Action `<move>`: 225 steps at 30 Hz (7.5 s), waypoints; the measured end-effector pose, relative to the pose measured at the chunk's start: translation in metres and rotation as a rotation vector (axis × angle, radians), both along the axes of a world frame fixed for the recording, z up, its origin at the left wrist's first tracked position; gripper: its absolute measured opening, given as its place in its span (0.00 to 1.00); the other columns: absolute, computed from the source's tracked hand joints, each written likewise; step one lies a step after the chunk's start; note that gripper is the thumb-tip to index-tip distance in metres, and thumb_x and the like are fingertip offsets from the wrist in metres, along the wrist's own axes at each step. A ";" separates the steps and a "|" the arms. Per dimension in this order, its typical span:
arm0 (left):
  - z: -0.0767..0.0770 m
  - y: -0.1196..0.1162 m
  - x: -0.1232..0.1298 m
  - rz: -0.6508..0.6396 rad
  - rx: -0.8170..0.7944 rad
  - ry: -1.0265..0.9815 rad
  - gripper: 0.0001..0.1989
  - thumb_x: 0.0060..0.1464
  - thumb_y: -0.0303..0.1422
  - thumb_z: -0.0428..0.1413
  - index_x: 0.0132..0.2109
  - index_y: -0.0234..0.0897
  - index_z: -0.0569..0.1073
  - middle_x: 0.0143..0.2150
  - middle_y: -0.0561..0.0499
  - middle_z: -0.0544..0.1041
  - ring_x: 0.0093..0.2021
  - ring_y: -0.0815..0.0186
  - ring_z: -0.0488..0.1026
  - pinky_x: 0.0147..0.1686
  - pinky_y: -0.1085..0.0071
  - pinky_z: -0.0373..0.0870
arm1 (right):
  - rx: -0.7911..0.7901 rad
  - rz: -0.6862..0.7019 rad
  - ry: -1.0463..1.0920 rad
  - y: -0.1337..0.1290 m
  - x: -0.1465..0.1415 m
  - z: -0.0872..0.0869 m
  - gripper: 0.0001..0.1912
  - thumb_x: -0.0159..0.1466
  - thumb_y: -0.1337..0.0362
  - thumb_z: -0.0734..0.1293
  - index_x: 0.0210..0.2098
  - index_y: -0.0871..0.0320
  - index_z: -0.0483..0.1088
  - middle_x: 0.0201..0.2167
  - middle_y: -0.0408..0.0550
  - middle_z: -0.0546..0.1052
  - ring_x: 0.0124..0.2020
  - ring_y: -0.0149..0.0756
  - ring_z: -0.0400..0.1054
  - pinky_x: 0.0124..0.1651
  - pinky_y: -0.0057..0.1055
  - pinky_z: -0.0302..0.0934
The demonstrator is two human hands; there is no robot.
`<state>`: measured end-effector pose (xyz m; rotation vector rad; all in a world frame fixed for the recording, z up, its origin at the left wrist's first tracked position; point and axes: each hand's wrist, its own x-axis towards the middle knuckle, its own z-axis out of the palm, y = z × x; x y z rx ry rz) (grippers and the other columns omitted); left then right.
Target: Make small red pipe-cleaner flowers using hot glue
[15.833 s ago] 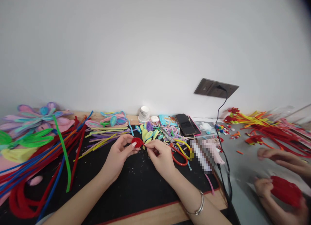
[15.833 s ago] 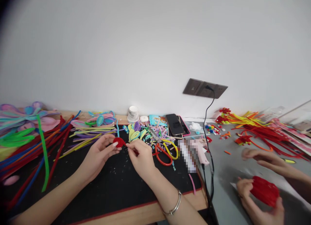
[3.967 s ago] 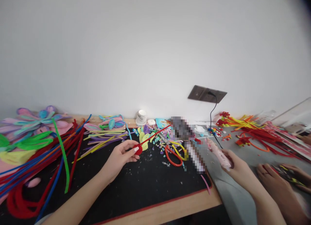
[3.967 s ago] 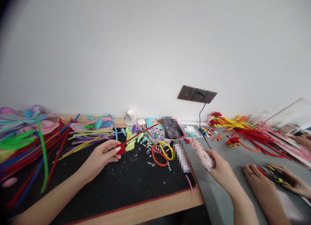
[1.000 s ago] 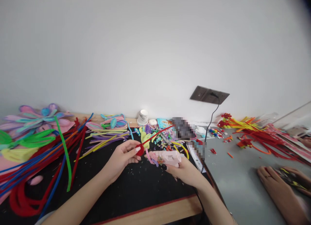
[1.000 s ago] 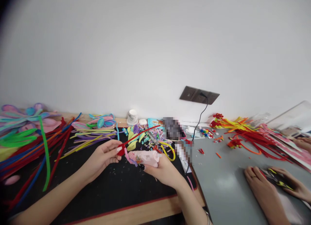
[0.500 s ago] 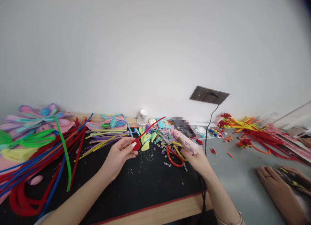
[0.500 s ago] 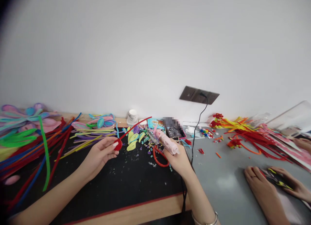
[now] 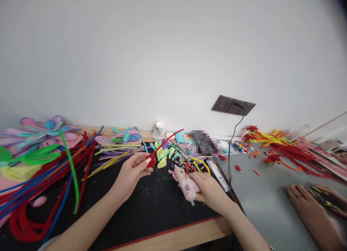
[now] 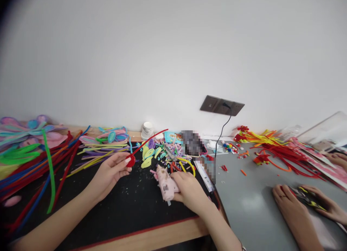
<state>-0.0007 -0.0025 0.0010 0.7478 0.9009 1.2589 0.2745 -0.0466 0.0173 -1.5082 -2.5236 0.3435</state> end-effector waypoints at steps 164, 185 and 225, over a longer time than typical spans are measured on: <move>-0.003 -0.005 0.003 -0.283 -0.083 -0.022 0.11 0.45 0.33 0.64 0.35 0.35 0.71 0.27 0.54 0.73 0.25 0.75 0.70 0.26 0.79 0.66 | -0.458 -0.252 0.884 -0.011 -0.038 0.003 0.12 0.61 0.60 0.62 0.41 0.59 0.67 0.17 0.34 0.56 0.16 0.22 0.47 0.18 0.21 0.48; -0.008 -0.002 0.006 -0.174 -0.079 -0.072 0.10 0.44 0.30 0.64 0.33 0.34 0.70 0.26 0.56 0.71 0.25 0.75 0.66 0.28 0.78 0.66 | -0.406 -0.297 0.812 -0.014 -0.045 -0.002 0.13 0.60 0.62 0.62 0.44 0.61 0.68 0.16 0.35 0.56 0.16 0.24 0.49 0.19 0.21 0.51; 0.000 -0.004 0.004 -0.203 -0.095 -0.059 0.12 0.43 0.31 0.65 0.32 0.35 0.69 0.25 0.55 0.71 0.25 0.75 0.67 0.27 0.78 0.66 | -0.201 -0.372 0.760 -0.013 -0.022 0.016 0.14 0.60 0.57 0.62 0.38 0.62 0.72 0.13 0.37 0.61 0.15 0.28 0.52 0.19 0.24 0.51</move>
